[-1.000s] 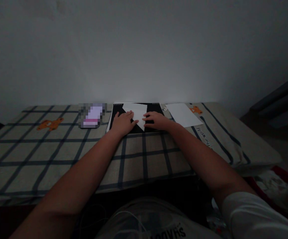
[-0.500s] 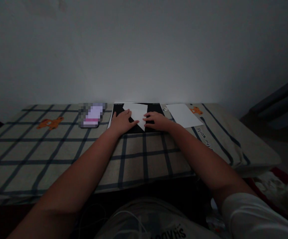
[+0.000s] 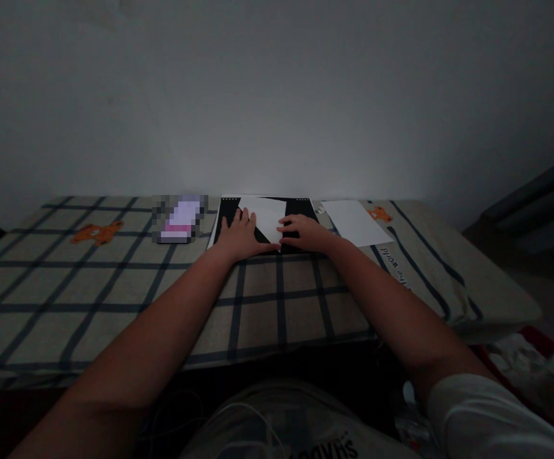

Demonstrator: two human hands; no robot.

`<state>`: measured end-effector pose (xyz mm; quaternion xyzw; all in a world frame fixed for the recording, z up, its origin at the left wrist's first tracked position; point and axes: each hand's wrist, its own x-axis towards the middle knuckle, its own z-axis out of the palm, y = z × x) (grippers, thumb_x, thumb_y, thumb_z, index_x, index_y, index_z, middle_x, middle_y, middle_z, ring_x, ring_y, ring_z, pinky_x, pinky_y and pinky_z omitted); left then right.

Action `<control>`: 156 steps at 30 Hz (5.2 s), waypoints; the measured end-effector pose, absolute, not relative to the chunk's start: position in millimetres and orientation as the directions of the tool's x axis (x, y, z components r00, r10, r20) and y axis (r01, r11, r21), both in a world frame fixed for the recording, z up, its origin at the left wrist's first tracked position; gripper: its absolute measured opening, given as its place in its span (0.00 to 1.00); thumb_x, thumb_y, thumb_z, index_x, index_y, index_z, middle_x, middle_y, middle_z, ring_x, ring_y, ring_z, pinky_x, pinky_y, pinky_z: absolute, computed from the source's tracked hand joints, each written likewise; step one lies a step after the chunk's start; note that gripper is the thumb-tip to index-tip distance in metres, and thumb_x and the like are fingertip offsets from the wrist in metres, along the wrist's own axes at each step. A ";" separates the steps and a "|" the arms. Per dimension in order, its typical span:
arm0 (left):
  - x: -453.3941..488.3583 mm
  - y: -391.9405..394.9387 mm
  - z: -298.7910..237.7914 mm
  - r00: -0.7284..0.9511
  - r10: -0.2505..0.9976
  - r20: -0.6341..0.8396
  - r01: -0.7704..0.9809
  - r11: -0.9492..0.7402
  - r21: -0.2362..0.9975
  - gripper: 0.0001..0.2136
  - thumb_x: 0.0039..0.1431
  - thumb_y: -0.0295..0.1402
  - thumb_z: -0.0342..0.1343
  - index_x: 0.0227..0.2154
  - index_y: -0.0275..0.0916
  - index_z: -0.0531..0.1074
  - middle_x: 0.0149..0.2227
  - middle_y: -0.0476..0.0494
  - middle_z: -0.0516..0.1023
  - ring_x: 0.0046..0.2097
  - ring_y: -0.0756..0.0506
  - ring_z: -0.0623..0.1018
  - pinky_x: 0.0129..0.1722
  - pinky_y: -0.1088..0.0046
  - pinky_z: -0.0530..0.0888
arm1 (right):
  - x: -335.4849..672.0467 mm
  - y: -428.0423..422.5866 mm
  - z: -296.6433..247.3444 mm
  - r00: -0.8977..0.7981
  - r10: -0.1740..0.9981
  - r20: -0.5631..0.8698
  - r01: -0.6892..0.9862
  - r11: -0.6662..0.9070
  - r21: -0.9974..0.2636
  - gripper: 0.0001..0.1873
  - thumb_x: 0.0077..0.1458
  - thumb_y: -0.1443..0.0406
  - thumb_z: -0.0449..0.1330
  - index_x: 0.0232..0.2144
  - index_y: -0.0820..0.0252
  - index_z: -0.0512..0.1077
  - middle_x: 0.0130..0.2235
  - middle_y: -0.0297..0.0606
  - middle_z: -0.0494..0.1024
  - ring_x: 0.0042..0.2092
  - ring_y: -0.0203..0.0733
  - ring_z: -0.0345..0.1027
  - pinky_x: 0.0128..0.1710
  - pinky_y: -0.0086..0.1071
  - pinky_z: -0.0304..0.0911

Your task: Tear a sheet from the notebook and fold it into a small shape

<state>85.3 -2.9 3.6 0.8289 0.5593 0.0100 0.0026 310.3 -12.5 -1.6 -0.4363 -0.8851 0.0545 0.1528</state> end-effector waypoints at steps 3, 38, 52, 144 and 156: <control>85.4 -2.6 3.3 0.370 0.929 0.015 0.929 -0.371 0.017 0.55 0.49 0.70 0.41 0.69 0.30 0.45 0.71 0.26 0.41 0.71 0.29 0.42 0.65 0.42 0.47 | 310.4 -12.6 -1.3 -0.572 0.789 0.224 0.754 0.613 -0.235 0.20 0.60 0.57 0.60 0.52 0.59 0.75 0.58 0.48 0.71 0.59 0.52 0.63 0.57 0.48 0.60; 85.0 -14.2 8.2 0.410 0.899 0.156 0.910 -0.415 -0.001 0.39 0.58 0.62 0.44 0.63 0.38 0.63 0.68 0.35 0.58 0.68 0.33 0.55 0.66 0.46 0.50 | 307.8 -11.4 -11.0 -0.621 0.743 0.247 0.725 0.665 -0.178 0.34 0.61 0.50 0.55 0.61 0.66 0.65 0.65 0.54 0.62 0.66 0.52 0.56 0.65 0.46 0.52; 78.4 -7.1 4.3 0.394 0.905 0.159 0.909 -0.410 0.080 0.43 0.53 0.66 0.46 0.63 0.40 0.61 0.69 0.33 0.55 0.68 0.31 0.55 0.64 0.43 0.52 | 308.8 -11.3 -10.4 -0.615 0.753 0.236 0.733 0.655 -0.180 0.33 0.60 0.49 0.57 0.60 0.62 0.68 0.65 0.51 0.63 0.65 0.53 0.57 0.64 0.47 0.52; 72.9 6.2 -3.7 0.327 0.901 0.284 0.916 -0.376 0.138 0.32 0.62 0.52 0.48 0.63 0.40 0.60 0.67 0.35 0.59 0.66 0.32 0.58 0.63 0.52 0.59 | 307.9 -14.8 -1.2 -0.614 0.694 0.376 0.671 0.710 -0.214 0.23 0.63 0.55 0.55 0.53 0.63 0.74 0.52 0.47 0.77 0.54 0.47 0.69 0.57 0.43 0.60; 69.9 7.7 0.4 0.524 0.783 0.335 0.782 -0.598 0.176 0.32 0.61 0.47 0.52 0.64 0.37 0.58 0.62 0.35 0.67 0.63 0.36 0.64 0.63 0.52 0.59 | 312.4 -13.2 -0.8 -0.321 0.891 0.322 0.912 0.383 -0.148 0.34 0.61 0.52 0.55 0.64 0.63 0.61 0.63 0.52 0.65 0.63 0.57 0.59 0.60 0.51 0.56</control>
